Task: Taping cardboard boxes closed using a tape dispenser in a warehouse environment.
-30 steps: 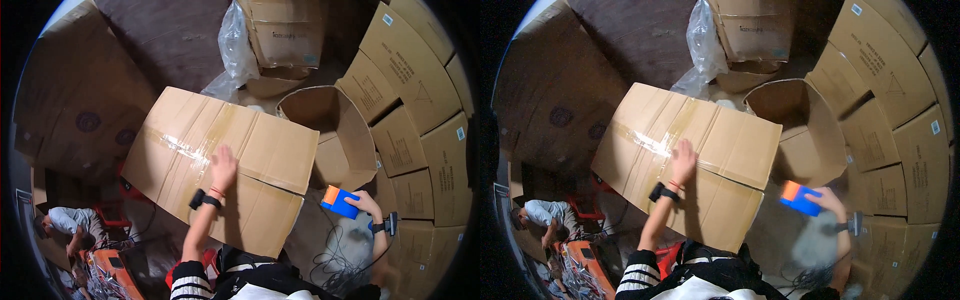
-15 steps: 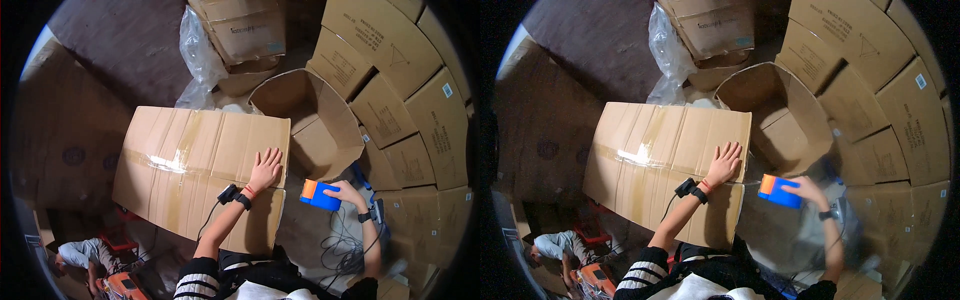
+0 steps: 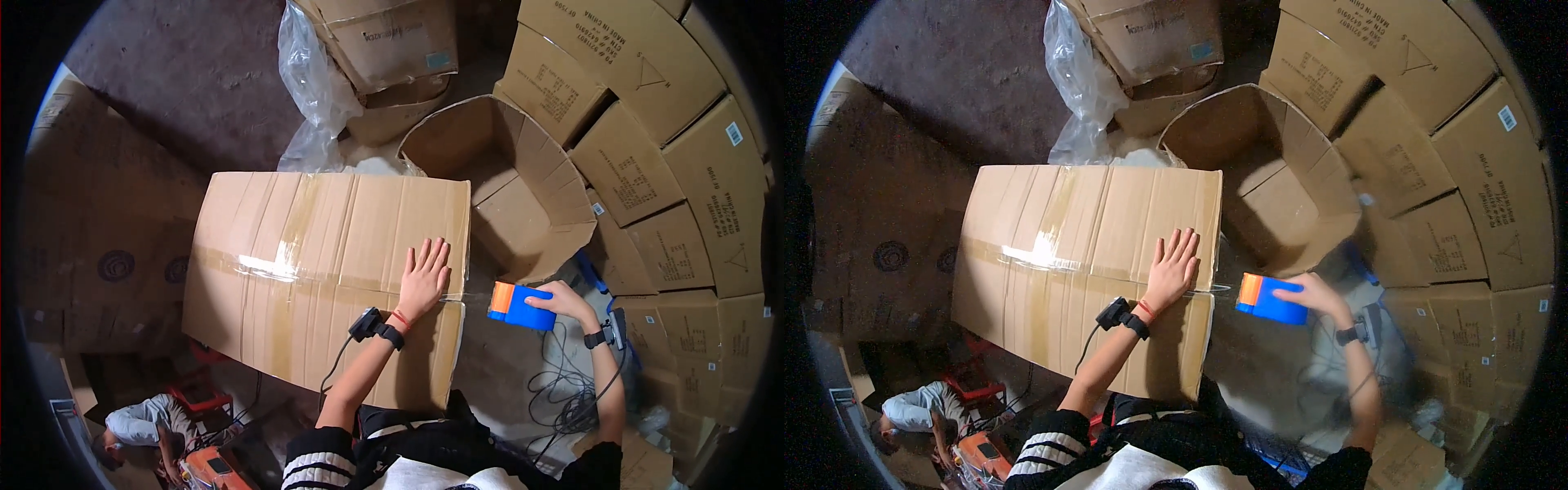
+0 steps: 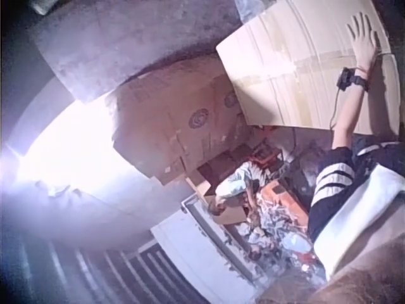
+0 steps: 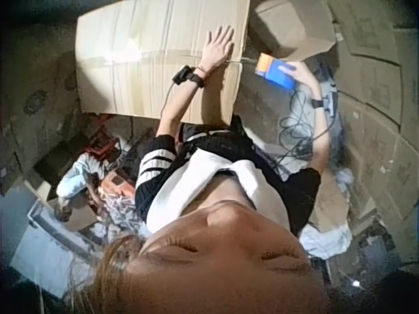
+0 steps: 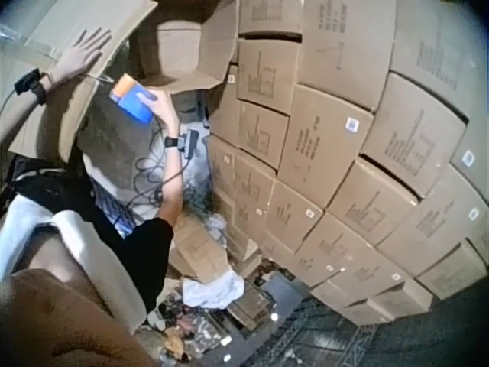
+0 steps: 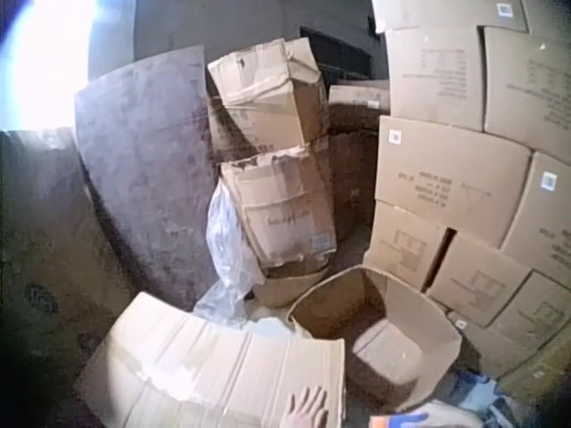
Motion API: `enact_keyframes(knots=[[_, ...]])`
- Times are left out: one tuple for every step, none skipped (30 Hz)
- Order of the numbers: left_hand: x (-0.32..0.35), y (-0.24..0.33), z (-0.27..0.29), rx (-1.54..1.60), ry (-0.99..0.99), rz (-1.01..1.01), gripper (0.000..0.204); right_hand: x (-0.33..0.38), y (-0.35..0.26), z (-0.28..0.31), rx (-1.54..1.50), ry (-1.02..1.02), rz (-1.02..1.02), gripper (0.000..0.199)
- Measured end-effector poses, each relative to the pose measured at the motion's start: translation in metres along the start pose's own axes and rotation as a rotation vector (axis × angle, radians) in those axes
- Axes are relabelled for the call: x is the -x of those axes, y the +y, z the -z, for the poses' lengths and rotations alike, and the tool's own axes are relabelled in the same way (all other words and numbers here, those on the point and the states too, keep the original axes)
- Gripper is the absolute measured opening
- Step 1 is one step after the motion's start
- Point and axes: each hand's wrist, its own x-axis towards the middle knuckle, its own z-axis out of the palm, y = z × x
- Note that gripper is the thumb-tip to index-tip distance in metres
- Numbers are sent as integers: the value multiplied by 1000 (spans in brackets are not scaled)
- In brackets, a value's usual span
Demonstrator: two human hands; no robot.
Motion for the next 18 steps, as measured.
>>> enact_keyframes(knots=[[0, 1, -1, -7, 6, 4, 47, -1, 2, 0, -6, 7, 44, 41], [0, 1, -1, -27, 11, 2, 47, -2, 4, -1, 1, 3, 38, 41], [0, 2, -2, -15, 8, 8, 47, -4, 6, 0, 2, -13, 0, 41], [0, 3, -2, -25, 13, 10, 47, -5, 9, 0, 3, -3, 30, 41], [0, 3, -2, -46, 26, 0, 47, -7, 11, 1, 34, -55, -23, 38], [-1, 3, -3, -34, 16, 13, 47, -8, 13, 1, 90, -100, -114, 38], [-1, 2, -3, -37, 25, 17, 48, -9, 16, 0, 64, -108, -77, 38], [-1, 2, -4, -44, 25, 2, 48, -11, 18, -1, 54, -104, -85, 38], [-1, 3, -4, -40, 33, 25, 48, -12, 19, -2, 67, -98, -133, 39], [-1, 5, -5, -47, 43, 33, 49, -14, 21, -4, 46, -102, -91, 39], [-2, 8, -6, -72, 41, 49, 49, -15, 23, -6, 30, -62, -48, 40], [-2, 12, -8, -55, 52, 42, 49, -16, 25, -9, 23, -32, -48, 43], [-3, 19, -10, -103, 53, 107, 49, -17, 26, -9, 15, -22, -4, 43], [-3, 26, -13, -152, 54, 170, 50, -18, 28, -10, 2, -24, -3, 43], [-5, 36, -17, -113, 36, 222, 50, -19, 30, -11, -3, -28, -33, 43], [-7, 46, -21, -98, 82, 262, 50, -20, 31, -12, -9, -23, -4, 43], [-6, 47, -22, -96, 135, 274, 50, -20, 32, -12, 30, -37, -10, 43], [-6, 48, -23, -109, 134, 256, 50, -21, 33, -12, 90, -36, -48, 43]])
